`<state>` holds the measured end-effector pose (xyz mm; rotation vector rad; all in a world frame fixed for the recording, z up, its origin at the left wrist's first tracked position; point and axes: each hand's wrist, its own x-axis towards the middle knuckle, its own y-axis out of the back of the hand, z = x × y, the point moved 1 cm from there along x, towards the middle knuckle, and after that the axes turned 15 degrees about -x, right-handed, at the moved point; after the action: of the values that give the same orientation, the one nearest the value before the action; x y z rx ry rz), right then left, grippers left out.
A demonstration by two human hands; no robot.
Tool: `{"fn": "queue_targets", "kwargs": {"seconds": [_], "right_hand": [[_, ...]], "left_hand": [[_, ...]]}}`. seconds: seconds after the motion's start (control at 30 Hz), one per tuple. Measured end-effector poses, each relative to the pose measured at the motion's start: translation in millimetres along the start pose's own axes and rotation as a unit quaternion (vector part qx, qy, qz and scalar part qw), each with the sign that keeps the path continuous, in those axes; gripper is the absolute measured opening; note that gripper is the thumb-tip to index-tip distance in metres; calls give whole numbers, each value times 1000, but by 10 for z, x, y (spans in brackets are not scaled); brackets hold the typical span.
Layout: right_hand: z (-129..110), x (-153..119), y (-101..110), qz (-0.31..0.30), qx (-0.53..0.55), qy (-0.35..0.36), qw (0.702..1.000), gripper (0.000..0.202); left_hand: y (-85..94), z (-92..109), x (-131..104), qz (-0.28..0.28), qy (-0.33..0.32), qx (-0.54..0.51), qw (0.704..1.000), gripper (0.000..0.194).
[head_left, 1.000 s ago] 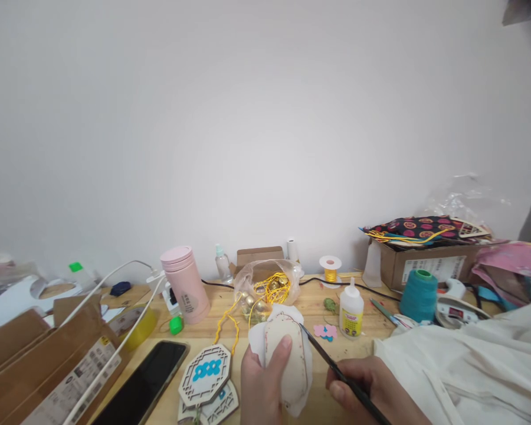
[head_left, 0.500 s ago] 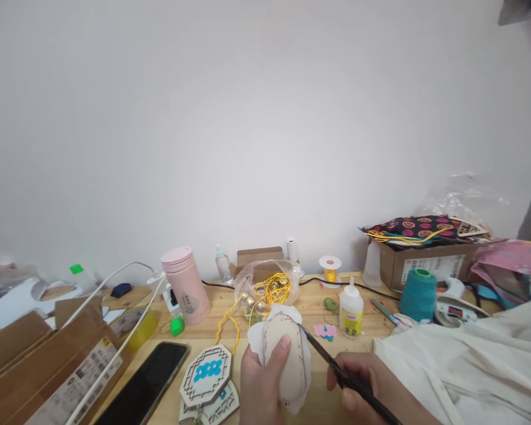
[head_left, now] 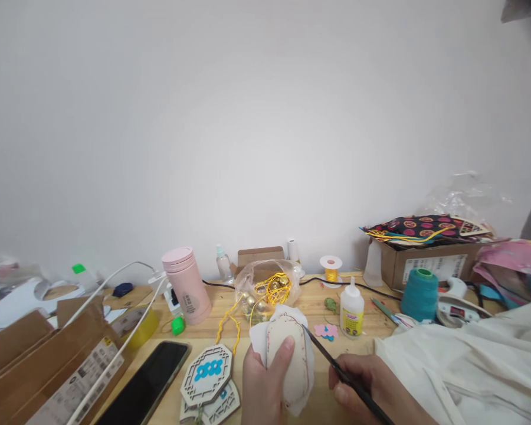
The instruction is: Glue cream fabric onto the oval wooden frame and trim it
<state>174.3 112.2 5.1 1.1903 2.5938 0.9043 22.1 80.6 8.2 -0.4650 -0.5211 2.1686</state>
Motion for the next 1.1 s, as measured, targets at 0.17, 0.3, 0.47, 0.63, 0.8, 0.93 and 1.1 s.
{"fn": "queue_targets", "kwargs": {"seconds": [0.17,0.3,0.47,0.63,0.8,0.93,1.1], "right_hand": [[-15,-22,0,21,-37,-11,999,43],[14,-8,-3,30,-74,-20,997,36],[37,6,-7,36,-106,-38,993,32],[13,-21,9,41,-110,-28,993,34],[54,-20,36,28,-94,-26,995,37],[113,3,65,12,-84,-21,996,37],[141,-6,101,1,-56,-5,998,39]], "left_hand": [[-24,26,-23,9,0,18,1000,51],[-46,45,-45,8,8,15,1000,48],[-35,3,-18,18,-3,1,1000,49],[-24,-17,5,22,-13,11,1000,49],[-19,-23,6,22,-7,-3,1000,48],[-14,-29,13,8,4,-8,1000,48],[-16,-5,9,-4,3,-2,1000,47]]}}
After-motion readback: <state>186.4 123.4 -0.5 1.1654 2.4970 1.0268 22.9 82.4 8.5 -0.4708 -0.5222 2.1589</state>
